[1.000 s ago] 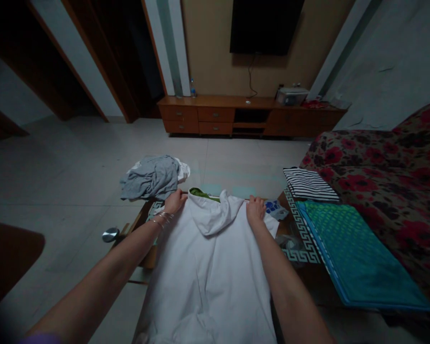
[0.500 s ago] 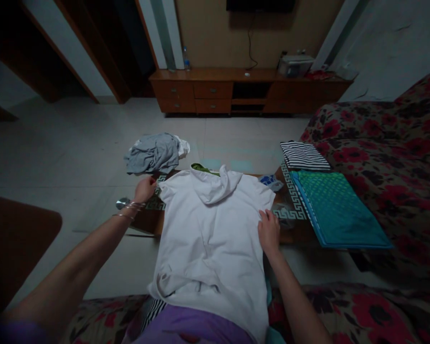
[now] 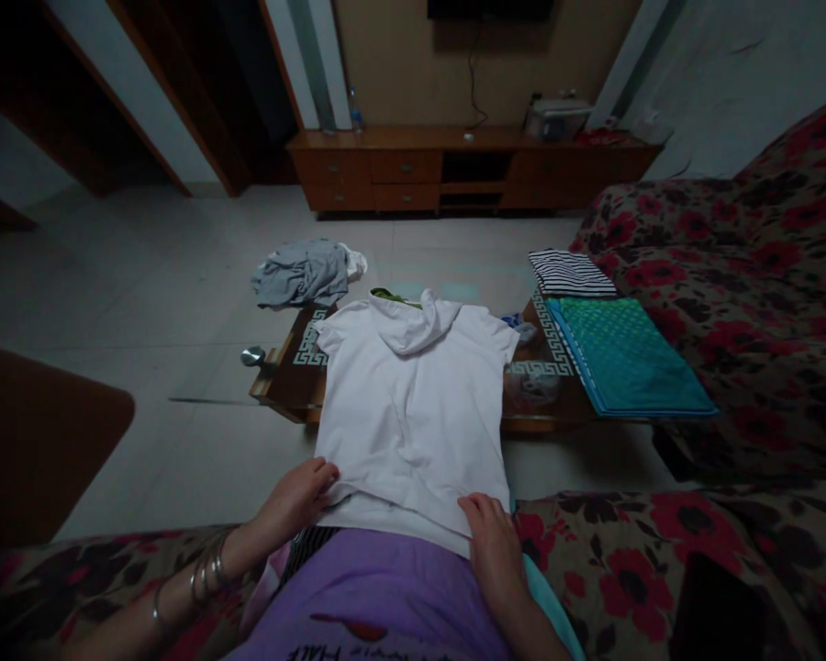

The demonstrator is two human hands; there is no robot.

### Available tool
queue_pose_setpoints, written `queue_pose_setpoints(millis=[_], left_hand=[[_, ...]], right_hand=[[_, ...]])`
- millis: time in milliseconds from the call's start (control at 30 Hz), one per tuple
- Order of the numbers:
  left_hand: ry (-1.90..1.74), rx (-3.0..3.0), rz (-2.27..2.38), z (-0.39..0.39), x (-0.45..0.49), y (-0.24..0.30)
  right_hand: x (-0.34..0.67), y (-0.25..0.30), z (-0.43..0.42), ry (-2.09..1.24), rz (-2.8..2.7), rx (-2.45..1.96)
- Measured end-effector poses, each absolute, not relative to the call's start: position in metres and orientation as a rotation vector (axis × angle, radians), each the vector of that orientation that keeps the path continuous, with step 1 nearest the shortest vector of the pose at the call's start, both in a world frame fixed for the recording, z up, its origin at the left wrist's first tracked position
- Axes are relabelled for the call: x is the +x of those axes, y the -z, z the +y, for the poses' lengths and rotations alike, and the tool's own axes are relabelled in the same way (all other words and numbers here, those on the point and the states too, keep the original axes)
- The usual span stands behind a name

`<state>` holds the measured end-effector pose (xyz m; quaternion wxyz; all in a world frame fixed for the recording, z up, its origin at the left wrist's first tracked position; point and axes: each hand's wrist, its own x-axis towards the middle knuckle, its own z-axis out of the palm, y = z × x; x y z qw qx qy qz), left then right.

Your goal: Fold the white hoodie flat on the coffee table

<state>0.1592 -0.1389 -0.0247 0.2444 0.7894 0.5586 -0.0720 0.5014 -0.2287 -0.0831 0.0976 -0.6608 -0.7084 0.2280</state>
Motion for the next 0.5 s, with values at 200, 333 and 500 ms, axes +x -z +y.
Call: queue_pose_setpoints(millis=[200, 333, 500], left_hand=[[-0.145, 2.122, 1.771, -0.179, 0.114, 0.005], [-0.295, 2.250, 1.594, -0.205, 0.095, -0.002], [0.094, 2.083, 1.196, -0.236, 0.091, 0.006]], right_hand=[[0.577, 0.098, -0.265, -0.516, -1.955, -2.026], [0.585, 0.094, -0.278, -0.556, -1.977, -1.833], [0.553, 0.086, -0.292, -1.067, -2.151, -1.756]])
